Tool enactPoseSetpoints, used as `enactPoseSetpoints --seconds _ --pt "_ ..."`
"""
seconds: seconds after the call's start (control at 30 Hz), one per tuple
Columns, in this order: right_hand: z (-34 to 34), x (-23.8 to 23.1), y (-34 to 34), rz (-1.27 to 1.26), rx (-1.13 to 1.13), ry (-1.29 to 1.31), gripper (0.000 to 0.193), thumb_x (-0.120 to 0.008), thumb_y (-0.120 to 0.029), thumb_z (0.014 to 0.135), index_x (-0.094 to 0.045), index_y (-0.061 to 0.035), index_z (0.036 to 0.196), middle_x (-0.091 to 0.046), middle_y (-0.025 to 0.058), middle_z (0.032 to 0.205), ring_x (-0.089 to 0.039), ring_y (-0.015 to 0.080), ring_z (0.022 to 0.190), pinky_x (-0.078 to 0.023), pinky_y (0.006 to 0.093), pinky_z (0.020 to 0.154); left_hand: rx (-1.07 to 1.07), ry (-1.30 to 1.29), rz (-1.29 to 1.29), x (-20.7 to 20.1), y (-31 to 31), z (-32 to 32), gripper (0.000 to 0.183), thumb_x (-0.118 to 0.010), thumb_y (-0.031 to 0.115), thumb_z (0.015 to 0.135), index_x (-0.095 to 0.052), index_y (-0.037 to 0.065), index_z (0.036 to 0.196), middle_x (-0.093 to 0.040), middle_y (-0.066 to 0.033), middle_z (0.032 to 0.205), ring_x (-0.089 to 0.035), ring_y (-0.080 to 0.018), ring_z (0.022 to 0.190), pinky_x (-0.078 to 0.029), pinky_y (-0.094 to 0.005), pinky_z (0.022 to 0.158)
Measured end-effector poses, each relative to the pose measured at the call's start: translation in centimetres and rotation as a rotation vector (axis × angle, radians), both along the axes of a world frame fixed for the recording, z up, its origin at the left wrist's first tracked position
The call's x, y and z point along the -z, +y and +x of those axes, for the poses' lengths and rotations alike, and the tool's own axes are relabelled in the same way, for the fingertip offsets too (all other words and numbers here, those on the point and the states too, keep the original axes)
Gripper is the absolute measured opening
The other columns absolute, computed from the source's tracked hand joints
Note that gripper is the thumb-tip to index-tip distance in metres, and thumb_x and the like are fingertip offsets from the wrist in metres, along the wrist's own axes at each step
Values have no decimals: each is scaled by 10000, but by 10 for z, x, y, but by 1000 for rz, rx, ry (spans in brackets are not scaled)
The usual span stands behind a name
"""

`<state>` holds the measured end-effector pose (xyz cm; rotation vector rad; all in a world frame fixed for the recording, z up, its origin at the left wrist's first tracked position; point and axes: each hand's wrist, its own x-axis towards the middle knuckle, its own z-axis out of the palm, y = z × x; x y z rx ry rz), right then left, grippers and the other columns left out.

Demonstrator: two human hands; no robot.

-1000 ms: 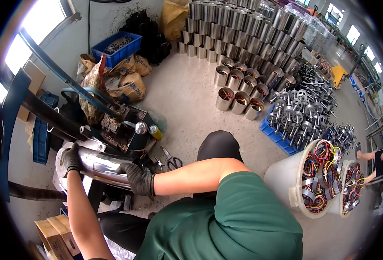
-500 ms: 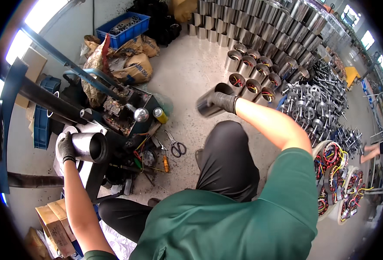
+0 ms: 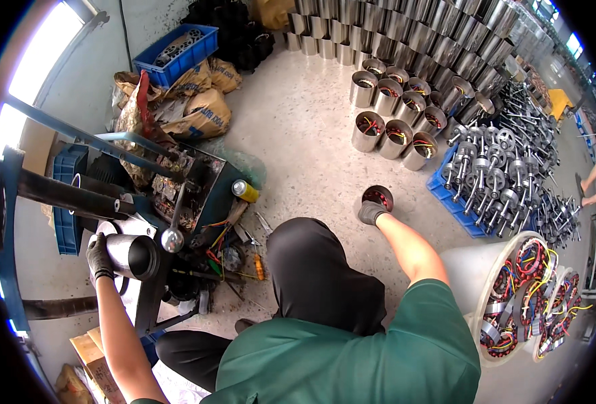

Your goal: The person handles a motor stator and wires, using a probe tool to guide the wires into the stator slots. They then place the stator and a metal cylinder into a hydraulic press, operate the machine to assemble the parts, and place the finished assembly into a container.

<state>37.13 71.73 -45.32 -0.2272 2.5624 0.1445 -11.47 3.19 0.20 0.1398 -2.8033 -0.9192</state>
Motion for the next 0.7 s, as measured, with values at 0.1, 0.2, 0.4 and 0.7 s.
enactPoseSetpoints --seconds 0.1,0.2,0.4,0.7 --pt "-45 -49 -25 -137 582 154 203 -613 -149 877 -778 -91 980 -767 180 1003 -737 342 926 -566 447 793 -35 -16 6 -9 -14 7 532 -682 447 955 -763 -56 1108 -766 -152 979 -666 -246 859 -514 -375 859" --pt "-80 -93 -5 -43 504 279 280 -552 -136 937 -771 -147 1110 -763 151 1183 -700 344 1155 -506 487 1033 -28 -54 56 -6 3 4 513 -690 434 954 -767 -43 1128 -770 -140 1004 -667 -240 878 -514 -373 862" --pt "-147 -114 42 85 387 649 252 -549 -92 957 -731 -107 1131 -765 179 1049 -736 345 1046 -556 479 959 -47 -58 -4 -14 22 20 526 -679 477 956 -776 -4 1148 -776 -129 1046 -685 -252 935 -510 -374 919" --pt "-258 -105 98 319 468 554 251 -582 -154 935 -794 -159 1069 -789 118 1117 -727 308 1115 -584 461 852 -39 -30 100 -16 -1 30 425 -689 379 985 -782 -24 1083 -777 -115 982 -665 -201 861 -528 -344 848"
